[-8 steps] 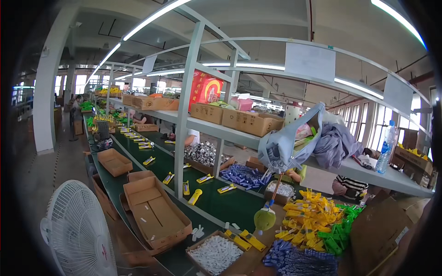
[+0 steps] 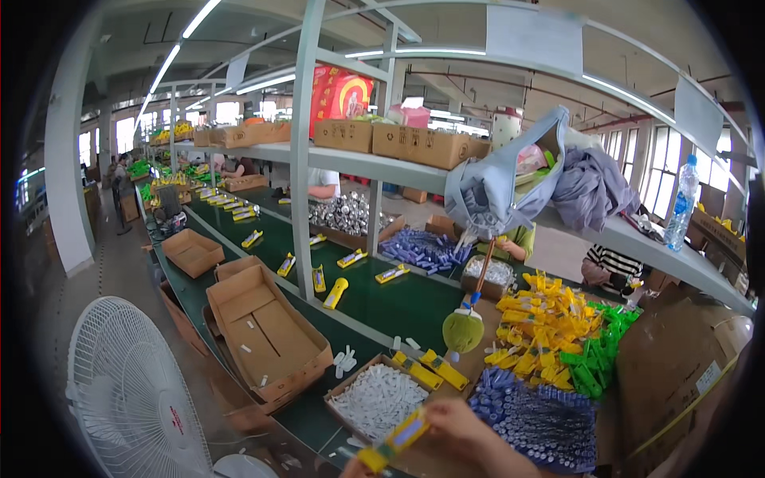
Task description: Assembling small electronic light components by inserting a circuit board and securing plastic parts.
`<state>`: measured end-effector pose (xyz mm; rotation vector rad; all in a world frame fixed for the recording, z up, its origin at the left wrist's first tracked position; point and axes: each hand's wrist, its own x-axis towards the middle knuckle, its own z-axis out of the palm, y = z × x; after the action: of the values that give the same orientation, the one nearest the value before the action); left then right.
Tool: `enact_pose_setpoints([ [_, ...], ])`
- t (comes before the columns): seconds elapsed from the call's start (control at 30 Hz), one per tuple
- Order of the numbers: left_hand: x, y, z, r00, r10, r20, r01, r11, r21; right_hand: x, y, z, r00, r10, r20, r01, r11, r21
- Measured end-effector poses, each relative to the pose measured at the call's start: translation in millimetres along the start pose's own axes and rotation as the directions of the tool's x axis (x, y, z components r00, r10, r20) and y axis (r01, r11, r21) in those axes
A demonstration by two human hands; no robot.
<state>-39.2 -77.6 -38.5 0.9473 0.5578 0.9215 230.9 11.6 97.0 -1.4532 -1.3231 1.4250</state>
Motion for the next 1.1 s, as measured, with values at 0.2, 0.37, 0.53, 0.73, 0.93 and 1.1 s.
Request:
enact_pose_setpoints([
  [0.2, 16.6, 16.4, 9.3, 0.787, 0.612, 0.08, -0.287, 0.248, 0.925, 178.2, 5.0, -92.5, 0.922, 0.103, -0.373, 0.175, 0.748, 0.64],
  [0.37, 29.5, 7.4, 5.7, 0.761, 0.626, 0.171, -0.281, 0.08, 0.956, 279.4, 40.7, -110.9, 0.817, 0.398, -0.417, -0.151, 0.845, 0.513],
  [0.53, 34.1, 3.0, 7.4, 0.761, 0.627, 0.17, -0.29, 0.094, 0.952, 302.8, 62.4, -121.5, 0.703, 0.391, -0.594, -0.39, 0.911, 0.138],
  [0.73, 30.7, 24.5, 26.8, 0.781, 0.616, 0.105, -0.29, 0.208, 0.934, 173.0, -11.5, -101.7, 0.703, -0.615, -0.358, 0.69, 0.468, 0.552],
  [0.93, -13.1, 123.5, 72.4, 0.818, 0.466, 0.338, -0.562, 0.775, 0.29, -87.1, -73.4, -33.3, 0.914, -0.383, -0.136, 0.151, 0.629, -0.763],
  [1.1, -14.0, 140.6, 80.2, 0.756, 0.39, 0.526, -0.52, 0.846, 0.12, -187.2, -79.9, -43.0, 0.607, -0.795, -0.012, 0.511, 0.401, -0.761],
])
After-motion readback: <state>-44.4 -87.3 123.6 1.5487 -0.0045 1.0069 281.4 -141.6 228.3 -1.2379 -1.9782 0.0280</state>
